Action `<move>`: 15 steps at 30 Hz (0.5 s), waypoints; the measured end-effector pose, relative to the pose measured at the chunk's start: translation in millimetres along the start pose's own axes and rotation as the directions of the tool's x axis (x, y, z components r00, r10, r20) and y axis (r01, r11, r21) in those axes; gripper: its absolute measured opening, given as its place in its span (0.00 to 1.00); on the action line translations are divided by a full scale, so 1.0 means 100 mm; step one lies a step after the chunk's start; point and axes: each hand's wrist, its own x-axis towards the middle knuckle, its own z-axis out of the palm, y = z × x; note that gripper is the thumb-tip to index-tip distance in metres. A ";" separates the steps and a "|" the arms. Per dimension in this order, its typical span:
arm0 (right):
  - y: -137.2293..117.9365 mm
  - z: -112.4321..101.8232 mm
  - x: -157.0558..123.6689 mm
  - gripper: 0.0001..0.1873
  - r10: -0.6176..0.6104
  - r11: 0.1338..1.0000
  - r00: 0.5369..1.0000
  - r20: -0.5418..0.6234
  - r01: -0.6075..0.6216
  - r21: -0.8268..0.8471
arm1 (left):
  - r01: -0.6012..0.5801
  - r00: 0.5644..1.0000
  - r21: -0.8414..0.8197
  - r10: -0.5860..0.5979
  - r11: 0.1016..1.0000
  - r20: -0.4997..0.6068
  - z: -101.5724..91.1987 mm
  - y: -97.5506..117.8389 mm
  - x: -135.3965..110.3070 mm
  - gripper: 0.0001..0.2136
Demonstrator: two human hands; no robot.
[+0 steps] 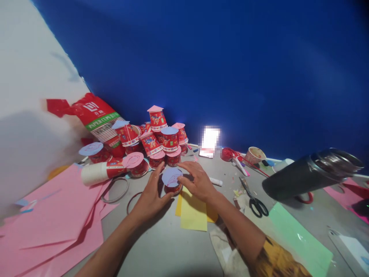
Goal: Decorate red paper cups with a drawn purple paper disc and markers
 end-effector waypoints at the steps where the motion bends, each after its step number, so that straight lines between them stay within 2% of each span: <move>1: 0.00 0.01 0.01 0.21 -0.008 1.000 1.000 0.006 0.008 0.001 | 0.011 1.000 -0.033 -0.012 0.999 -0.011 -0.03 0.00 0.00 0.40; 5: 0.03 0.05 0.03 0.21 -0.058 0.998 0.998 0.029 0.058 -0.011 | 0.091 0.994 -0.198 -0.102 0.976 -0.050 -0.08 0.01 0.01 0.27; 8: 0.06 0.08 0.02 0.20 -0.068 0.997 0.997 0.036 0.069 -0.028 | 0.124 0.984 -0.216 -0.148 0.968 -0.098 -0.04 0.00 0.03 0.26; 15: 0.11 0.09 0.00 0.19 -0.051 0.997 0.997 0.054 0.054 -0.057 | 0.123 0.979 -0.203 -0.152 0.971 -0.133 0.02 -0.01 0.05 0.24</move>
